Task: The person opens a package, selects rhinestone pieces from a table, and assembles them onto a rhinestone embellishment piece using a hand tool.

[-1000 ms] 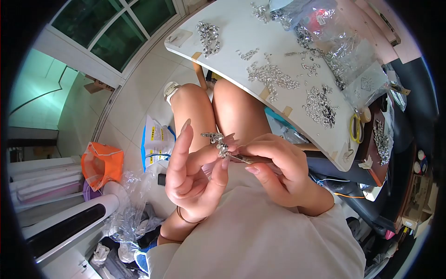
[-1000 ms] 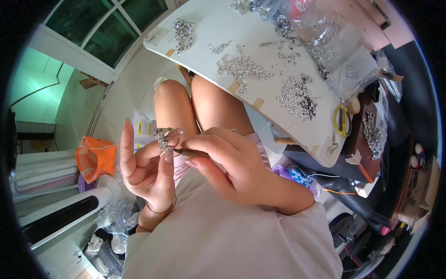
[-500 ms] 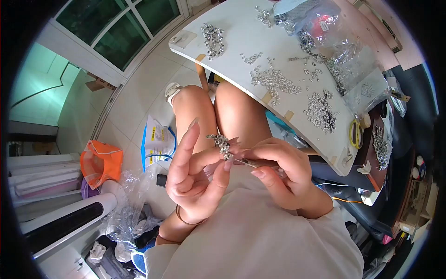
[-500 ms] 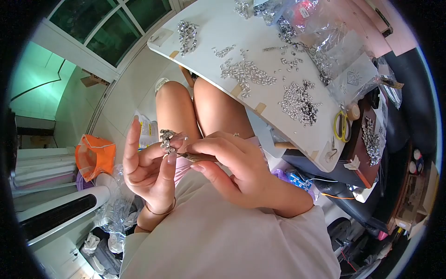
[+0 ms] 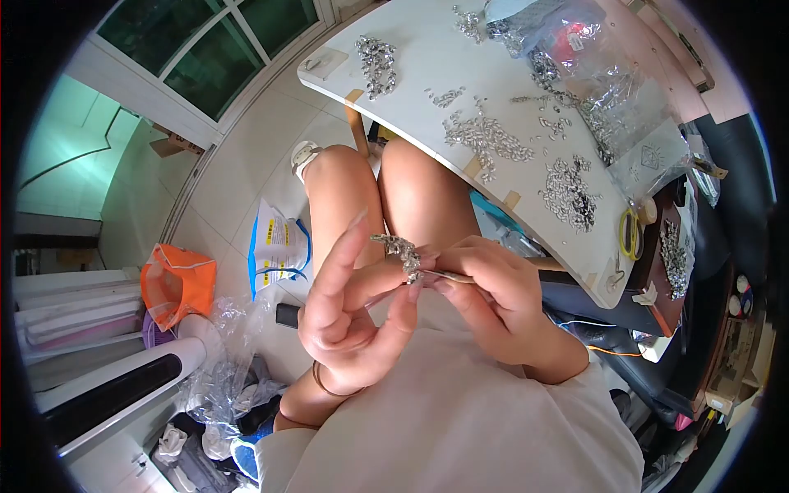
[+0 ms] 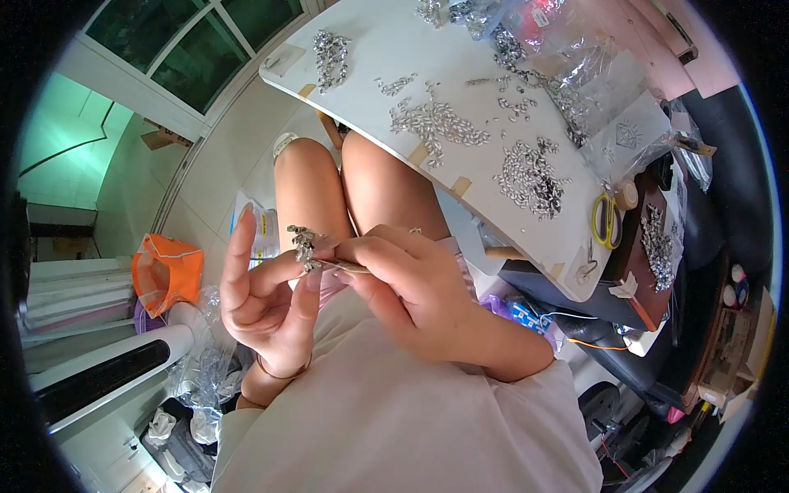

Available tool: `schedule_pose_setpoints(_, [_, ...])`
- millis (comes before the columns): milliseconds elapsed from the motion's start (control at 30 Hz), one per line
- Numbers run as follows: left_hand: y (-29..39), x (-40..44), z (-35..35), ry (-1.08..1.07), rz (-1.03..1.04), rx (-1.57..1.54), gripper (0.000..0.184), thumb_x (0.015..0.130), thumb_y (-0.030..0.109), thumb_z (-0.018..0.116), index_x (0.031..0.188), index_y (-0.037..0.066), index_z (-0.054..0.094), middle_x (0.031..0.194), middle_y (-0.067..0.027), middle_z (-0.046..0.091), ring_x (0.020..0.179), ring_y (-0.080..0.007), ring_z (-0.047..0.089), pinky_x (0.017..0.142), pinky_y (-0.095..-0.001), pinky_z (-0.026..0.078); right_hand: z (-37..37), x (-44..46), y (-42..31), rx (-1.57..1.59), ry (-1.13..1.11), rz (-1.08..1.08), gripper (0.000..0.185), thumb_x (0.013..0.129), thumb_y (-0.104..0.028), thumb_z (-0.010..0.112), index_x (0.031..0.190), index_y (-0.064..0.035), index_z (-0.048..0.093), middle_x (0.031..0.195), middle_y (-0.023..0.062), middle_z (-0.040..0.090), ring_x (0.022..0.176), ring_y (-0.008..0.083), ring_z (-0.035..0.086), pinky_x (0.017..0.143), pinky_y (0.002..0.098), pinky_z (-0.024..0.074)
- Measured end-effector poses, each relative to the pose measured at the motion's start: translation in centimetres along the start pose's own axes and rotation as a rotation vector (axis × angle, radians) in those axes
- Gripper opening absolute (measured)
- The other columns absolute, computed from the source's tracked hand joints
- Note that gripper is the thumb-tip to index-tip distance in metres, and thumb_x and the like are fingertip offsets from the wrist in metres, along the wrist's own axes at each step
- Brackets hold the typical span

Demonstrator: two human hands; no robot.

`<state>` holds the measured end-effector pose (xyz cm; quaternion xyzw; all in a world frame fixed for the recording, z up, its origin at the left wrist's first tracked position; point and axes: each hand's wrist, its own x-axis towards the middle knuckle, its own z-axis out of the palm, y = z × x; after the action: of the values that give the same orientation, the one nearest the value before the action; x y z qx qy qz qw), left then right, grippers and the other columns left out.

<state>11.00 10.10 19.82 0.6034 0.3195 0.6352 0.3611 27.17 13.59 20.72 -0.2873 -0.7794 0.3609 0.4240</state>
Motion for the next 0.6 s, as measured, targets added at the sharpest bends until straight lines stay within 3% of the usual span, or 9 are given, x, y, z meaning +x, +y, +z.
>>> schedule_pose_setpoints(100, [-0.1,-0.1,0.2,0.046,-0.035,-0.056,0.065,0.078,-0.017,0.049,0.134,-0.008,0.018,0.097,-0.0163,0.063,0.099,-0.0257,0.059,0.087,-0.0318,0.048,-0.4,0.0,-0.7,-0.068,-0.061,0.055,0.019,0.085,-0.005,0.053,0.102,0.0017,0.057,0.075,0.0088,0.058,0.057,0.0186,0.053,0.053,0.0273,0.0404])
schedule_pose_setpoints(200, [-0.5,-0.3,0.1,0.1,-0.101,-0.195,0.065,0.078,-0.017,0.051,0.134,-0.008,0.02,0.098,-0.0155,0.063,0.099,-0.0254,0.059,0.087,-0.0323,0.049,0.1,-0.4,-0.3,0.119,0.033,0.052,0.019,0.086,-0.006,0.052,0.103,0.003,0.057,0.076,0.0094,0.057,0.06,0.0198,0.055,0.055,0.0277,0.0415])
schedule_pose_setpoints(300, [-0.6,-0.3,0.2,0.123,-0.132,-0.282,0.065,0.077,-0.017,0.052,0.133,-0.008,0.021,0.099,-0.0142,0.063,0.098,-0.0251,0.06,0.087,-0.0329,0.049,-0.1,-0.4,-1.1,0.209,0.013,0.195,0.02,0.087,-0.007,0.051,0.103,0.004,0.056,0.078,0.0111,0.058,0.063,0.0208,0.057,0.056,0.0279,0.0425])
schedule_pose_setpoints(367, [-0.6,-0.2,0.1,0.123,-0.143,-0.329,0.065,0.077,-0.017,0.052,0.133,-0.007,0.022,0.099,-0.0133,0.063,0.098,-0.0249,0.06,0.087,-0.0336,0.05,0.2,-0.1,-1.0,0.19,0.034,0.121,0.02,0.088,-0.008,0.05,0.103,0.0038,0.056,0.079,0.0121,0.059,0.064,0.0212,0.058,0.056,0.0277,0.0431])
schedule_pose_setpoints(600, [-0.7,-0.3,0.3,0.18,-0.187,-0.344,0.063,0.077,-0.015,0.052,0.133,-0.006,0.024,0.096,-0.0112,0.064,0.094,-0.0229,0.061,0.087,-0.0344,0.049,-0.1,0.1,-1.8,0.208,-0.025,0.24,0.022,0.088,-0.009,0.049,0.106,0.0031,0.056,0.08,0.0138,0.06,0.064,0.0222,0.06,0.057,0.0281,0.0456])
